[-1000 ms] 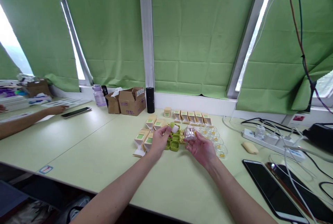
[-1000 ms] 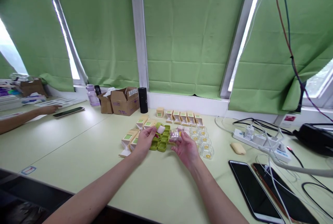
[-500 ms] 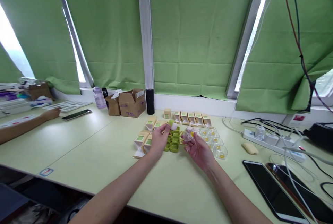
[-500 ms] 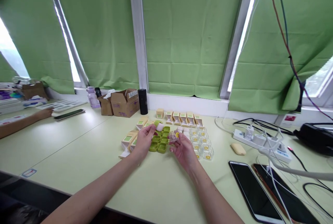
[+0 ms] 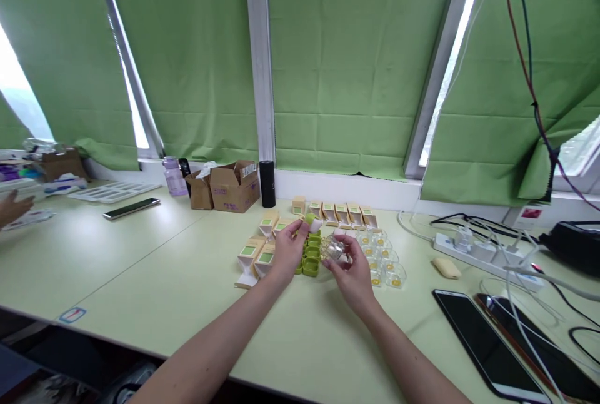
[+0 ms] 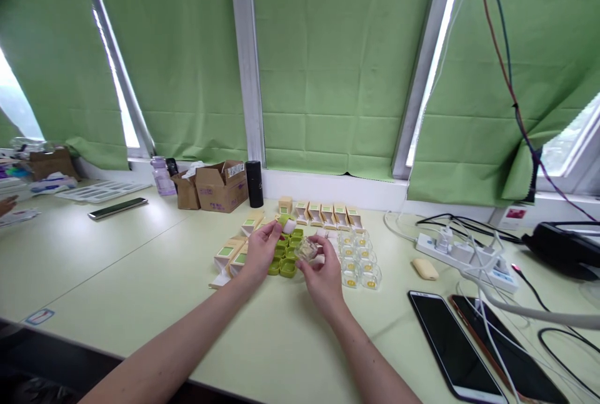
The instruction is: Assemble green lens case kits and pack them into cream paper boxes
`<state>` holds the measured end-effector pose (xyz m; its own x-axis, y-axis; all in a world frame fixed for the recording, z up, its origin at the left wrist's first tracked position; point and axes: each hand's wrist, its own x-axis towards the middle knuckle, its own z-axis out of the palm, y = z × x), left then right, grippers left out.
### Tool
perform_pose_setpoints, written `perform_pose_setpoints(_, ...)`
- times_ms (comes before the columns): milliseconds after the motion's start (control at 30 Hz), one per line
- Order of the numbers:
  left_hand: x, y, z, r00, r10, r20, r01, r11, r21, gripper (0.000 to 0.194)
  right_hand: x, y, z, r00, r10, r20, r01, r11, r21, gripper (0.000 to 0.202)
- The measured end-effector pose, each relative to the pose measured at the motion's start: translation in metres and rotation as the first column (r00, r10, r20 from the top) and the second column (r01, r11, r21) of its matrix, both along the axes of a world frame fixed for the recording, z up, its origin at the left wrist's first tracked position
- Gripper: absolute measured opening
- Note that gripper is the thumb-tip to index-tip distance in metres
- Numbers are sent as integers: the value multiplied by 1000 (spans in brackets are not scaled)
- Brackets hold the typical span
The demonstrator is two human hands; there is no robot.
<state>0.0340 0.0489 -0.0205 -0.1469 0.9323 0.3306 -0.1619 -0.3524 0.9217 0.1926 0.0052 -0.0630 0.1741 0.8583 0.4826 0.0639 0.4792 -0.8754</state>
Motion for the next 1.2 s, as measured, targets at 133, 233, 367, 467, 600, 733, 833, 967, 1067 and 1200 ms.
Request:
perform_pose_setpoints(133,-3,-2,-14,999,-31,45,31,999,-16,73,6,-2,-5,959,-125,254,75,977,199,45)
perform_pose_setpoints(233,-4,-5,-18,997,-71,38,72,997,-13,75,8,-3,-8,930,-172,324,86,961,263,50)
perform_pose_setpoints(367,-4,-8,-19,992,-127,-2,127,992,21,72,5,-4,-6,967,-95,235,52,982,184,47)
perform_pose_setpoints(467,-4,-7,-23,994,-111,-16,112,991,69,66,3,-4,-1,998,49,39,-51,997,60,42)
perform_pose_setpoints(600,-5,-4,-29,996,-86,-33,90,988,129,60,7,1,2,957,164,-239,-177,984,-35,49)
perform_pose_setpoints(733,-7,-3,-31,999,-23,-33,27,992,124,57,12,7,-2,898,226,-377,-276,957,-85,53)
perform_pose_setpoints(833,-8,-3,-32,1000,5,-29,-2,994,109,55,13,8,-4,867,268,-420,-335,938,-94,49)
perform_pose_setpoints(967,-8,-1,-35,999,15,-40,-10,992,126,55,12,7,-5,847,296,-441,-370,925,-91,47)
perform_pose_setpoints(1067,-9,1,-37,998,16,-63,-6,987,158,55,12,8,-7,844,309,-438,-388,916,-101,48)
perform_pose_setpoints(1200,-10,2,-40,995,11,-102,12,975,220,54,13,12,-11,854,307,-420,-388,913,-121,52)
